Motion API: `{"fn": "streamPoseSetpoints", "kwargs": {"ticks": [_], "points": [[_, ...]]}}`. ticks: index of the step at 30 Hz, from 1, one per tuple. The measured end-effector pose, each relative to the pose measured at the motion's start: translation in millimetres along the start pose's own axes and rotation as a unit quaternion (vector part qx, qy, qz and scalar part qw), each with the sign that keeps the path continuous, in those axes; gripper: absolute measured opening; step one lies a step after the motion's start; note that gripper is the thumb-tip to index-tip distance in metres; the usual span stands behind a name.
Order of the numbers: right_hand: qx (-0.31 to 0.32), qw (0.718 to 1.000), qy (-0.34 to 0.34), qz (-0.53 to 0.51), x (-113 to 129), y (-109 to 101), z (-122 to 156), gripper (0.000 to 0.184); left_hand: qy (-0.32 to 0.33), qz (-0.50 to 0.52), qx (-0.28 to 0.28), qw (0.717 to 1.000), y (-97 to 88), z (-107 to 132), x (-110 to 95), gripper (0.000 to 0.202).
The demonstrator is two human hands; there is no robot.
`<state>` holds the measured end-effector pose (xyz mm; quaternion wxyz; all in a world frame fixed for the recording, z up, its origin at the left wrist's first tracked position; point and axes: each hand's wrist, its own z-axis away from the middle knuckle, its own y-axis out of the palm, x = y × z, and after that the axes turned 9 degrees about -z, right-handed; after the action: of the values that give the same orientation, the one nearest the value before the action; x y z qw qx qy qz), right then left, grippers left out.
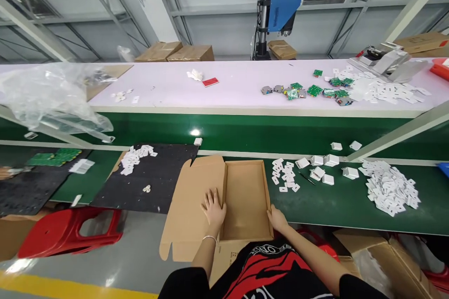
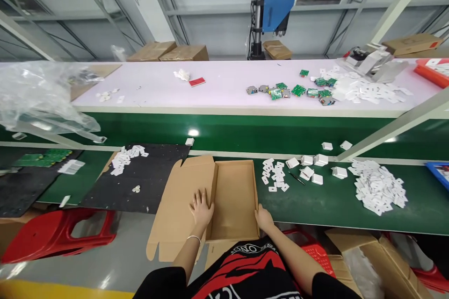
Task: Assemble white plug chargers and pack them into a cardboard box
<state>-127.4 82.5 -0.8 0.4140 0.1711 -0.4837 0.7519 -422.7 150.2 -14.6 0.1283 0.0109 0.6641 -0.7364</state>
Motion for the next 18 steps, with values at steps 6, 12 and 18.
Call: {"fn": "streamPoseSetpoints", "kwargs": {"ticks": [6, 12, 18], "points": [[-0.015, 0.996, 0.061, -0.062, 9.5, -4.0, -47.7, 0.038, 0.082, 0.058, 0.026, 0.995, -22.6, -53.3, 8.9, 0.06], [-0.038, 0.983, 0.11, -0.141, -51.8, -5.2, 13.3, 0.034, 0.147, 0.124, 0.017, 0.981, -20.3, -21.9, -14.1, 0.04], [-0.162, 0.952, 0.207, -0.158, -138.6, -38.3, 121.4, 0.03, 0.233, 0.195, 0.088, 0.949, 1.3, 60.0, -52.0, 0.026]]}}
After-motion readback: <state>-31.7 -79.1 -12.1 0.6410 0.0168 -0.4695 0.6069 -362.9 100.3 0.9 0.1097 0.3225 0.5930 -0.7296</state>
